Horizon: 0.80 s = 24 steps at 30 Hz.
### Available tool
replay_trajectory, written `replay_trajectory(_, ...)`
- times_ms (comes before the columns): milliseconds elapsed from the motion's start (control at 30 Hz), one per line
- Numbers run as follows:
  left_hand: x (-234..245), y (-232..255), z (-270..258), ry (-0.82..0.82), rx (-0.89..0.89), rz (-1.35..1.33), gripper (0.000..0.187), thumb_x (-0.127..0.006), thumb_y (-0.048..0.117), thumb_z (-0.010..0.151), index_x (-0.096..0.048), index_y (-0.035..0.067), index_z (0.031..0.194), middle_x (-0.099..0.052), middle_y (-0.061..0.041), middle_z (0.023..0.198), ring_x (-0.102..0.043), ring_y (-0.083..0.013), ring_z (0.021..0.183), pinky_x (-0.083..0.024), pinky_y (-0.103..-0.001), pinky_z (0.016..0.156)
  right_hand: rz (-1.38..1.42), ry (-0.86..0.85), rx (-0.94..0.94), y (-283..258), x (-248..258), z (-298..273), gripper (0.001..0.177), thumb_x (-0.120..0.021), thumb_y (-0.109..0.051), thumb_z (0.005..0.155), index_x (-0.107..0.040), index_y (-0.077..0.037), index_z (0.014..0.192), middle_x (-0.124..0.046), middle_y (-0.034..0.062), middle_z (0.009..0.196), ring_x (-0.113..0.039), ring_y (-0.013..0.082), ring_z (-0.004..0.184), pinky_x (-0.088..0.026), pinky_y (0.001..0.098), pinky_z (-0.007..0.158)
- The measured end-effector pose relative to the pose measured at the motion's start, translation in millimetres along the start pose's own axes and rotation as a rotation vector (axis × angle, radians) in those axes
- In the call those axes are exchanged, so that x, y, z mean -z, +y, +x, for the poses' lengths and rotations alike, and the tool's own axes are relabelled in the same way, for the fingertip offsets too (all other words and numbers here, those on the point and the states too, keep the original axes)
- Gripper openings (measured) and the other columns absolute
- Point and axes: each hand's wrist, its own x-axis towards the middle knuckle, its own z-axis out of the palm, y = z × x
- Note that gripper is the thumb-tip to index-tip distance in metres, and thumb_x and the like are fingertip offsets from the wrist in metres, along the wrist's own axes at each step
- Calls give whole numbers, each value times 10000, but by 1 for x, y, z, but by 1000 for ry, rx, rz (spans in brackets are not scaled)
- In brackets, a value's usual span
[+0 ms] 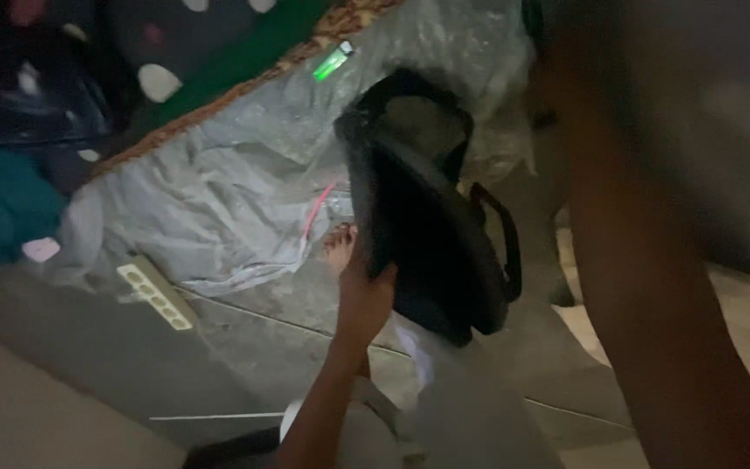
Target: Organizing and coiling a power cable on the floor of a bedroom
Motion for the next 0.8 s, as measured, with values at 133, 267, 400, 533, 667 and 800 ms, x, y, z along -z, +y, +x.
replay_trajectory(133,-5,-29,-6,-102,88,29,635,-639,159,891,-449,23,1481,-642,-265,1350,-605,-430,1283,-477,-470,1067,-21,8,-18,-22,8,-36,317,-525,-286,1069,-648,-15,1177,-698,167,1060,-663,290,932,-526,446,866)
replay_trajectory(267,-19,-67,-9,63,-162,256,807,-679,187,870,-315,-72,1543,-360,-386,1551,-306,-538,1438,-239,-544,1175,-37,58,-17,-67,29,-104,306,-517,-271,1076,-652,-13,1170,-723,171,1070,-688,294,947,-535,433,872)
replay_trajectory(400,-21,-58,1,39,-139,278,864,-687,260,903,-238,-113,1541,-308,-410,1535,-227,-583,1410,-169,-552,1157,396,-86,-71,-3,30,-175,293,-472,-302,1056,-584,-31,1049,-576,96,906,-615,229,823,-590,419,736)
replay_trajectory(533,-22,-5,-3,24,-25,596,660,-640,233,821,-476,7,1419,-529,-299,1433,-428,-502,1361,-273,-548,1200,634,24,-234,-46,73,-305,253,-532,-321,1024,-597,-78,1047,-581,22,845,-548,146,727,-475,314,634)
replay_trajectory(667,-23,71,-19,-138,211,380,645,-591,279,879,-450,51,1465,-538,-286,1346,-434,-499,1280,-291,-544,1120,829,196,-349,-39,81,-390,147,-584,-212,967,-599,-102,1064,-517,24,717,-456,127,559,-404,303,490)
replay_trajectory(800,-41,-7,-31,-187,-63,864,578,-625,328,861,-526,49,1358,-576,-239,1337,-475,-438,1300,-300,-525,1149,1016,279,-379,10,46,-450,124,-601,-189,948,-600,-90,1022,-513,30,658,-460,127,498,-394,311,442)
